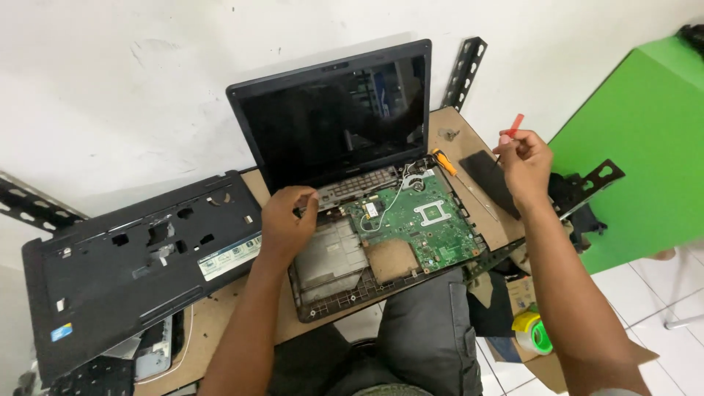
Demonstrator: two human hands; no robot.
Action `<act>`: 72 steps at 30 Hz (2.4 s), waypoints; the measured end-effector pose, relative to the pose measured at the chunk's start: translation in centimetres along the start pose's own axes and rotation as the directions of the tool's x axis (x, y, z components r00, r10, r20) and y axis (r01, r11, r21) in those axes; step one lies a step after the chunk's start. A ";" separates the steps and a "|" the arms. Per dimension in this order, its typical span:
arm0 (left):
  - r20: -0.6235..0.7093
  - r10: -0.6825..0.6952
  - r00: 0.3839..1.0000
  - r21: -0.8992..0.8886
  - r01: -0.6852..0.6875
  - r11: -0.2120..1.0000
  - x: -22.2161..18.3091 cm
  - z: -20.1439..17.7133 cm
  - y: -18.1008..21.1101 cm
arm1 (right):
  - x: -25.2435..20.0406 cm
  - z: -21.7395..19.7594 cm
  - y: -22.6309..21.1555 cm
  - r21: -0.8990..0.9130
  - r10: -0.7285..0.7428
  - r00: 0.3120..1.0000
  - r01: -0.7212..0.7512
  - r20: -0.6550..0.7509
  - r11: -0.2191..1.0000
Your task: Disassembling a laptop to access internal components using a screwdriver on a repair bench.
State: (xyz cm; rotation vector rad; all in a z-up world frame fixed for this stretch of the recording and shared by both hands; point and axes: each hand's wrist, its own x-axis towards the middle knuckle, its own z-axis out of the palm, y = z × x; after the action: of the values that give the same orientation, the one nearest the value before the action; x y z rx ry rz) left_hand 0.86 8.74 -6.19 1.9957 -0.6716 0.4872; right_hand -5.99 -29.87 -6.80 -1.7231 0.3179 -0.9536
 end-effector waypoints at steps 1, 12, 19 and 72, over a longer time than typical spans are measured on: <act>0.009 0.001 1.000 -0.009 -0.001 1.000 0.0 -0.1 0.2 | -0.1 0.0 -0.2 -0.009 0.003 1.000 -0.003 -0.009 1.000; -0.190 0.057 0.980 -0.012 -0.061 0.998 -0.4 0.2 -0.8 | -2.7 -1.0 1.8 0.112 0.175 0.979 -0.187 0.107 0.976; -0.200 -0.077 0.977 -0.060 0.066 0.996 -0.5 0.6 -1.3 | -3.7 -0.6 3.2 0.070 0.111 0.979 -0.124 0.169 0.990; 0.516 -0.219 0.828 -0.643 0.544 0.539 -2.1 2.2 2.8 | -6.9 5.2 -5.0 0.521 0.060 0.967 -0.185 0.247 0.834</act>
State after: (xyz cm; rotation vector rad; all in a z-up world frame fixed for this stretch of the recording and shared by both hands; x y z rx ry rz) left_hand -2.37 6.19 -6.62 1.3076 -0.4994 -0.4528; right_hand -7.87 -20.09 -5.82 -1.2481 0.0025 -0.6622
